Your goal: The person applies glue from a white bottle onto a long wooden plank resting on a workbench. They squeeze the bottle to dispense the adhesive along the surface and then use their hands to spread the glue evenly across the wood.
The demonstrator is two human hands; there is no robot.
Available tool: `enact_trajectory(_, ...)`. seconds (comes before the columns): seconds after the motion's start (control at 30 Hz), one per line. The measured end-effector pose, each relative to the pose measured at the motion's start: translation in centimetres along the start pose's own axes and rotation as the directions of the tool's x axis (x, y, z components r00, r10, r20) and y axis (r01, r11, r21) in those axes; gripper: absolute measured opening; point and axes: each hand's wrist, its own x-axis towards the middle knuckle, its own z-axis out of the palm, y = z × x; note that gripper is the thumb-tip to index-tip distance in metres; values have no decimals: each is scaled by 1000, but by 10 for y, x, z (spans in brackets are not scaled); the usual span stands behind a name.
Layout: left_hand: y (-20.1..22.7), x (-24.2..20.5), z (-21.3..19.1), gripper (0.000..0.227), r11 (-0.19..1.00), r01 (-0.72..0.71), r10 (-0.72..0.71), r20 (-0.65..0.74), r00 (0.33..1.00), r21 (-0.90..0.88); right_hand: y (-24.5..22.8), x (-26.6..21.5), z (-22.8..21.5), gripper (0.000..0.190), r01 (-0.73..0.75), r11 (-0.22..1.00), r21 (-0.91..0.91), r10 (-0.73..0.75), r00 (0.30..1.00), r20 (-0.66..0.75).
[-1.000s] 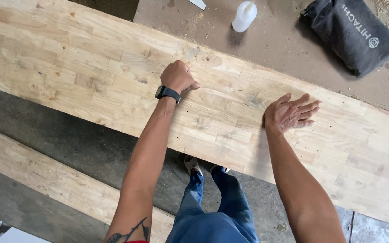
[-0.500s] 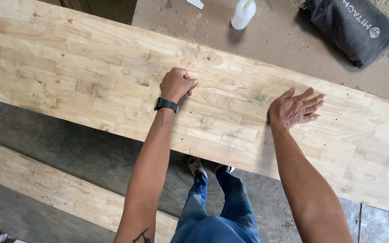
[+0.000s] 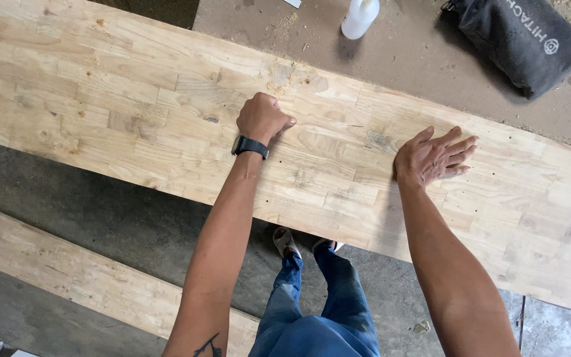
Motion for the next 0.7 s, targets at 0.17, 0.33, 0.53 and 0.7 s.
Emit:
enact_trajectory(0.17, -1, 3, 11, 15, 996, 64, -69, -65, 995, -69, 3, 2, 3, 49, 2, 1000, -6, -2, 1000, 15)
enact_trajectory(0.33, 0, 0, 10, 13, 994, 50, -56, -55, 997, -98, 1, 2, 2, 50, -1, 1000, -1, 2, 1000, 12)
enact_trajectory(0.53, -10, 9, 20, 12, 996, 35, -45, -109, 993, -87, 2, 1, 2, 50, -6, 1000, -6, 6, 1000, 12)
enact_trajectory(0.7, 4, -11, 0, 18, 997, 1, -6, -57, 998, -79, 1, 2, 3, 50, -12, 1000, -9, 12, 1000, 7)
